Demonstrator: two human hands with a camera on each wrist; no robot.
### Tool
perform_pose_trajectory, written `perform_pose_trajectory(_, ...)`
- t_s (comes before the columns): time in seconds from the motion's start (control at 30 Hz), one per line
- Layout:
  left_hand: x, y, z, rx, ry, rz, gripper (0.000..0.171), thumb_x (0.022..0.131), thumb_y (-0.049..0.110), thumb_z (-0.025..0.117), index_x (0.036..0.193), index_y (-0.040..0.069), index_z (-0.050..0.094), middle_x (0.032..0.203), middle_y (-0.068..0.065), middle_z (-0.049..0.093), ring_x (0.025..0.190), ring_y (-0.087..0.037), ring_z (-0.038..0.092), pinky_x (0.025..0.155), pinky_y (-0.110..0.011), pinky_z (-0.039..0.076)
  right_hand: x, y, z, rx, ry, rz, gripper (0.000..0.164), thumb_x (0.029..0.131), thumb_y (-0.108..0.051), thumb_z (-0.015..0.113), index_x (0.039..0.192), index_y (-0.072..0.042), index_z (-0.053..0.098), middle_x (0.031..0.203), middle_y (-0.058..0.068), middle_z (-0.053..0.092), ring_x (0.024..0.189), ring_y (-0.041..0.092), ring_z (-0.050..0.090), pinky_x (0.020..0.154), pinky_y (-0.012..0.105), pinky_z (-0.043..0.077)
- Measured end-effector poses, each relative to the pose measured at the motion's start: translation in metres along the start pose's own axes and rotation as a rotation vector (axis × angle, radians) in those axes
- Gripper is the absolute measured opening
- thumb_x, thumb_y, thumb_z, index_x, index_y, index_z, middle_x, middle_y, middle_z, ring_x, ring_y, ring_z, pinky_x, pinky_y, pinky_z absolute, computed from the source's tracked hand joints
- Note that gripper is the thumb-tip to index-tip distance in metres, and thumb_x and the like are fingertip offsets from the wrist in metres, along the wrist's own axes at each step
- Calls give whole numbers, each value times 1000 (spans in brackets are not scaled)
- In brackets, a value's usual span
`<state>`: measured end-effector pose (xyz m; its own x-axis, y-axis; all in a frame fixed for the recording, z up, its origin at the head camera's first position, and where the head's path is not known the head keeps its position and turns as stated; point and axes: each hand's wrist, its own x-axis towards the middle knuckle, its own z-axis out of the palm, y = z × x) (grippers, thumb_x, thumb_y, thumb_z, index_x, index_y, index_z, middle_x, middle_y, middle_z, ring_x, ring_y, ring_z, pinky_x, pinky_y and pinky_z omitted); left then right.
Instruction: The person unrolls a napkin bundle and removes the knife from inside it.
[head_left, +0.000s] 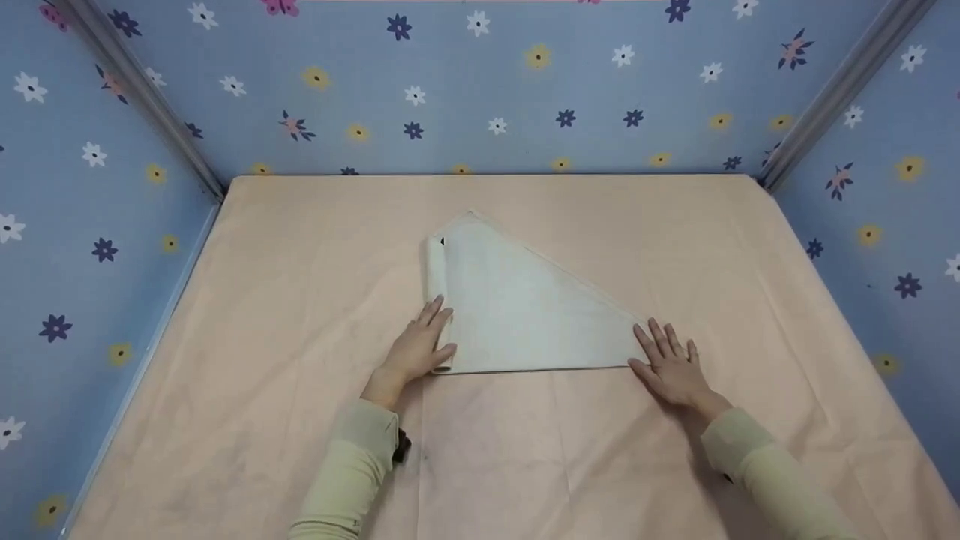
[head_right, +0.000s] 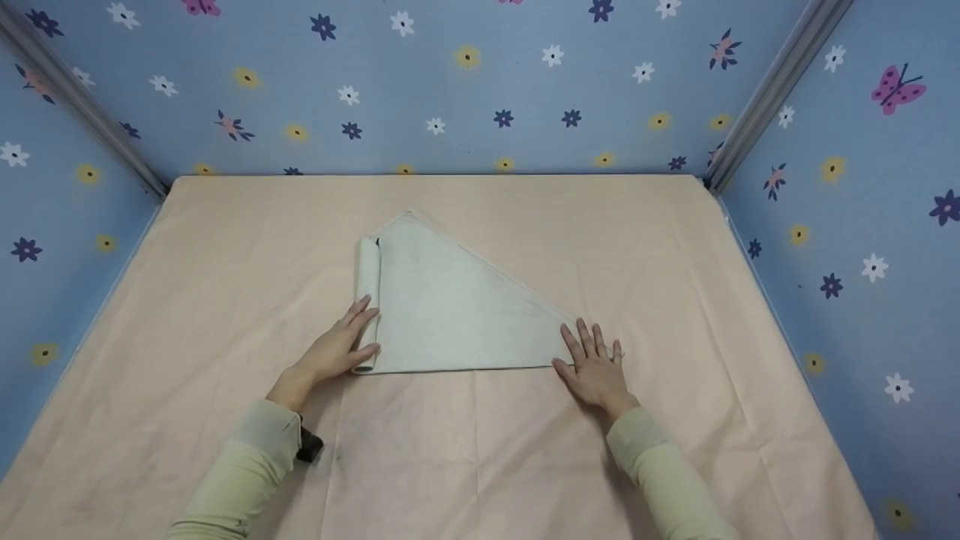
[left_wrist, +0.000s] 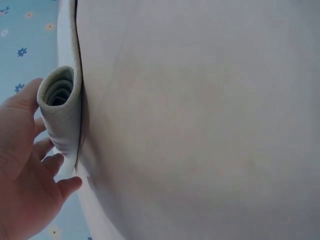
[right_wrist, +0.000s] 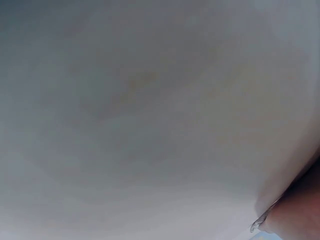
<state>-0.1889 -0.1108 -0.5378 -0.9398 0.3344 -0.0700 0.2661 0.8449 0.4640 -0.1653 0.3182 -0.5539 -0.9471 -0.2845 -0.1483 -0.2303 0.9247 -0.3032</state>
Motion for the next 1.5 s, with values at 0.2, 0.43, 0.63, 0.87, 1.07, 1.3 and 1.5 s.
perform_pose_trajectory(0.2, -1, -3, -3, -8, 0, -5, 60, 87, 31, 53, 138, 8, 30, 147, -10, 12, 132, -26, 17, 104, -45, 20, 0, 0, 1, 5, 3, -3, 64, 93, -47, 30, 143, -11, 13, 147, 15, 1, 132, 36, -5, 98, 60, -8)
perform_pose_trajectory(0.43, -5, -6, -8, -35, 5, 20, 61, 88, 30, 53, 138, 6, 29, 147, -12, 13, 131, -29, 18, 103, -47, 21, 0, 0, -1, 6, 7, -17, 63, 93, -45, 31, 143, -10, 14, 147, 16, 2, 132, 37, -4, 98, 61, -7)
perform_pose_trajectory(0.63, -5, -6, -10, -26, -1, 15, 62, 87, 31, 54, 138, 6, 29, 146, -12, 13, 132, -27, 15, 103, -47, 21, 0, -2, -2, 7, 10, -16, 63, 93, -44, 32, 143, -10, 15, 147, 16, 3, 132, 37, -3, 98, 61, -6)
perform_pose_trajectory(0.87, -7, -7, -12, -31, -2, -7, 62, 86, 31, 55, 138, 7, 30, 146, -12, 13, 131, -29, 19, 103, -47, 20, -1, -2, -1, 10, 11, -9, 63, 93, -45, 32, 143, -10, 15, 147, 17, 3, 132, 37, -3, 98, 61, -7)
perform_pose_trajectory(1.07, -9, -10, -13, -32, 3, -18, 61, 87, 31, 54, 138, 8, 30, 146, -12, 15, 131, -27, 18, 104, -47, 19, 0, -1, -1, 10, 9, -5, 64, 93, -46, 31, 143, -10, 14, 147, 16, 2, 132, 37, -4, 98, 60, -8)
perform_pose_trajectory(1.3, -11, -13, -16, -20, 2, -29, 61, 86, 30, 55, 137, 6, 31, 145, -14, 18, 132, -29, 16, 103, -48, 19, -1, -1, -1, 15, 7, -2, 64, 93, -46, 31, 143, -10, 14, 147, 16, 2, 132, 37, -4, 97, 61, -8)
perform_pose_trajectory(1.5, -12, -14, -18, -15, -12, -47, 62, 86, 30, 55, 138, 6, 30, 145, -14, 18, 132, -29, 16, 104, -47, 19, 0, -2, -1, 6, 7, -1, 64, 93, -47, 31, 143, -10, 14, 147, 16, 2, 132, 36, -3, 98, 60, -7)
